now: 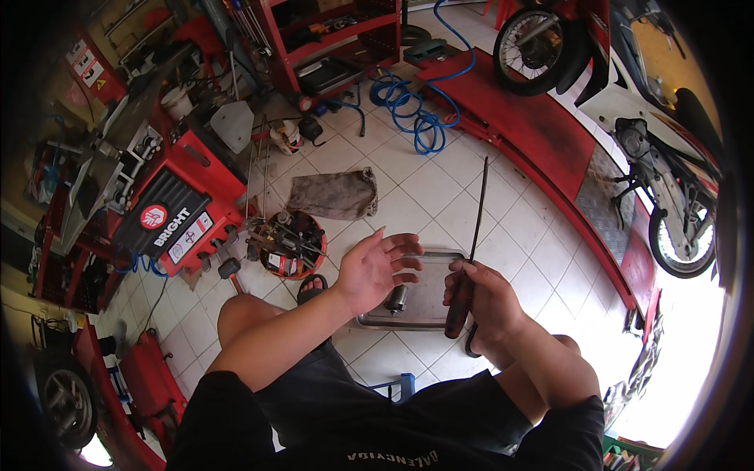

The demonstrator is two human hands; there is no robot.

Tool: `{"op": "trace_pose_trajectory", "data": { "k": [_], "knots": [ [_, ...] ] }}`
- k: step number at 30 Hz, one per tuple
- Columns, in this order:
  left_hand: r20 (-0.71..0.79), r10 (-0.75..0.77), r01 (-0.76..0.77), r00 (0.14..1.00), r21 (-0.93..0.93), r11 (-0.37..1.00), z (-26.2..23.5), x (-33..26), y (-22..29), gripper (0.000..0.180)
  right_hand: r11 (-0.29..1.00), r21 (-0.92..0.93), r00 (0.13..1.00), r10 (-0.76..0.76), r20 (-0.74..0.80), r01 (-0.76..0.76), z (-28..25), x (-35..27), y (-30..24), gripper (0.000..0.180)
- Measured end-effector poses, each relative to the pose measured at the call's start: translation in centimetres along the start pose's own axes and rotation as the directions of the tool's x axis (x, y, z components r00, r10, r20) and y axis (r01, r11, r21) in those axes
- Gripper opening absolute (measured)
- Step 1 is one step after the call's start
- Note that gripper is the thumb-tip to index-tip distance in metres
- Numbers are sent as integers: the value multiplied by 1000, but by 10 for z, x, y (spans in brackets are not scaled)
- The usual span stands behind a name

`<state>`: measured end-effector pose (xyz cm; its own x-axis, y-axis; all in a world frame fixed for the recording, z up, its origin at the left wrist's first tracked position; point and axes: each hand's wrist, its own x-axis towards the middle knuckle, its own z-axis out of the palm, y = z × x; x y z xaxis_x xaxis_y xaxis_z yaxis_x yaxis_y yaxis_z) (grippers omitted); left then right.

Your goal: The person holds a cylindrical mechanical part and uses a screwdriver to pry and manipulate internal components. They rotate the part to access different sides and occasionally place it on a metal tray on the floor.

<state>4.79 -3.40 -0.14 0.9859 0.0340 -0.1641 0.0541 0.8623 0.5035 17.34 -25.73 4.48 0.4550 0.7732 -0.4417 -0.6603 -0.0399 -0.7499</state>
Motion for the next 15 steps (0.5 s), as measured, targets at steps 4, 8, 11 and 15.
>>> {"op": "trace_pose_trajectory", "data": {
  "k": [4, 8, 11, 15],
  "knots": [
    [9, -1, 1, 1000, 7, 1000, -1, 1, 0, 61, 997, 16, 997, -79, -24, 79, 0, 0, 0, 38],
    [15, -2, 2, 1000, 8, 1000, -2, 1, -1, 62, 1000, -11, 1000, -3, -16, 3, -1, 1, 2, 40],
    [14, -3, 3, 1000, 5, 1000, -2, 0, 0, 62, 998, -56, 999, 36, -30, -38, 2, -1, -2, 41],
    [11, -3, 3, 1000, 7, 1000, 0, 0, 0, 61, 999, -40, 999, 14, -52, -16, 3, -3, -1, 40]
  ]
}}
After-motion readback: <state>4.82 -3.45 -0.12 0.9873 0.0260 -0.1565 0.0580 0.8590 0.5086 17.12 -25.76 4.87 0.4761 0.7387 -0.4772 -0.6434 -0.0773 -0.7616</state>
